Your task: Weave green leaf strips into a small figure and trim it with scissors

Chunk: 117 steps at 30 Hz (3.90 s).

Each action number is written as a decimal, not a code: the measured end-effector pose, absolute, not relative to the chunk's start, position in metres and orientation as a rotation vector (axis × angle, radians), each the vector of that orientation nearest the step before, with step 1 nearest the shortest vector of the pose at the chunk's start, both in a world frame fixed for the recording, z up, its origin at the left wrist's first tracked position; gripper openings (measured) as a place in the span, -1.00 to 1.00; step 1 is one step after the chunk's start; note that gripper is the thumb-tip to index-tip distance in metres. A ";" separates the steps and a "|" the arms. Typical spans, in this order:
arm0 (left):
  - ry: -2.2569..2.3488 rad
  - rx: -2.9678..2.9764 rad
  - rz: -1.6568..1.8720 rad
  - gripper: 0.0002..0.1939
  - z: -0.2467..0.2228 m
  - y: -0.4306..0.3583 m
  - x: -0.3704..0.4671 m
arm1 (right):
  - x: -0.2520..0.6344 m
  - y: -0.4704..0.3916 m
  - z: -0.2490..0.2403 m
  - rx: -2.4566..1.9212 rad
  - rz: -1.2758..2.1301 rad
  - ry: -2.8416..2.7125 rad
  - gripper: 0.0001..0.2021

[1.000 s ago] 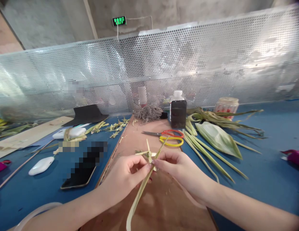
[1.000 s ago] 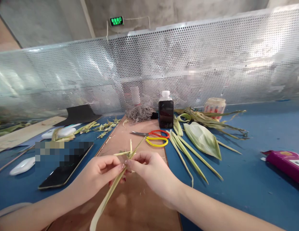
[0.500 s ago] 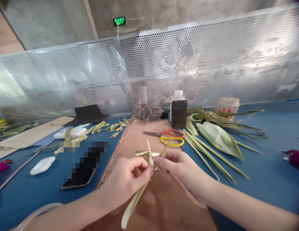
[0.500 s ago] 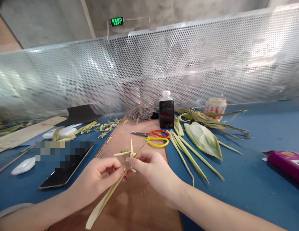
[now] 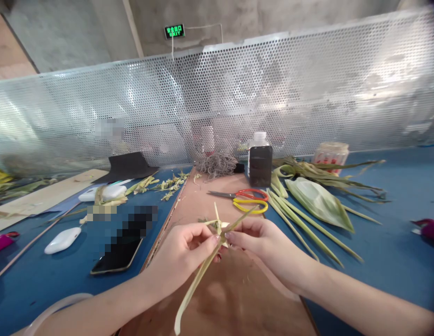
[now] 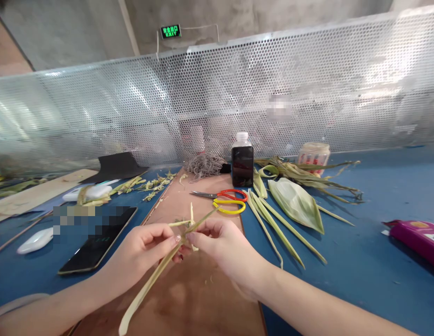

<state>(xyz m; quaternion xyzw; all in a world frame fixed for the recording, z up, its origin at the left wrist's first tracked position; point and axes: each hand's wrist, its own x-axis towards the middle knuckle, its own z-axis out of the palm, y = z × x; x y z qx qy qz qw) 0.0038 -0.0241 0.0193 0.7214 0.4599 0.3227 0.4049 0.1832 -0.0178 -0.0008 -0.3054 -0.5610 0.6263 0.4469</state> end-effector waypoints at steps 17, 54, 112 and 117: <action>1.205 2.149 0.899 -0.85 0.013 -0.023 0.005 | 0.173 -0.031 -0.004 -0.870 1.278 -1.780 -0.91; 1.171 1.779 0.915 -0.83 0.020 -0.021 0.008 | 0.173 -0.031 -0.007 -0.908 1.279 -1.836 -0.87; 1.198 1.804 0.691 -0.80 0.015 -0.019 0.004 | 0.185 -0.016 -0.011 -0.993 0.931 -1.836 -0.89; 1.146 1.815 0.693 -0.81 0.012 -0.019 0.003 | 0.185 -0.016 -0.013 -1.014 0.881 -1.847 -0.88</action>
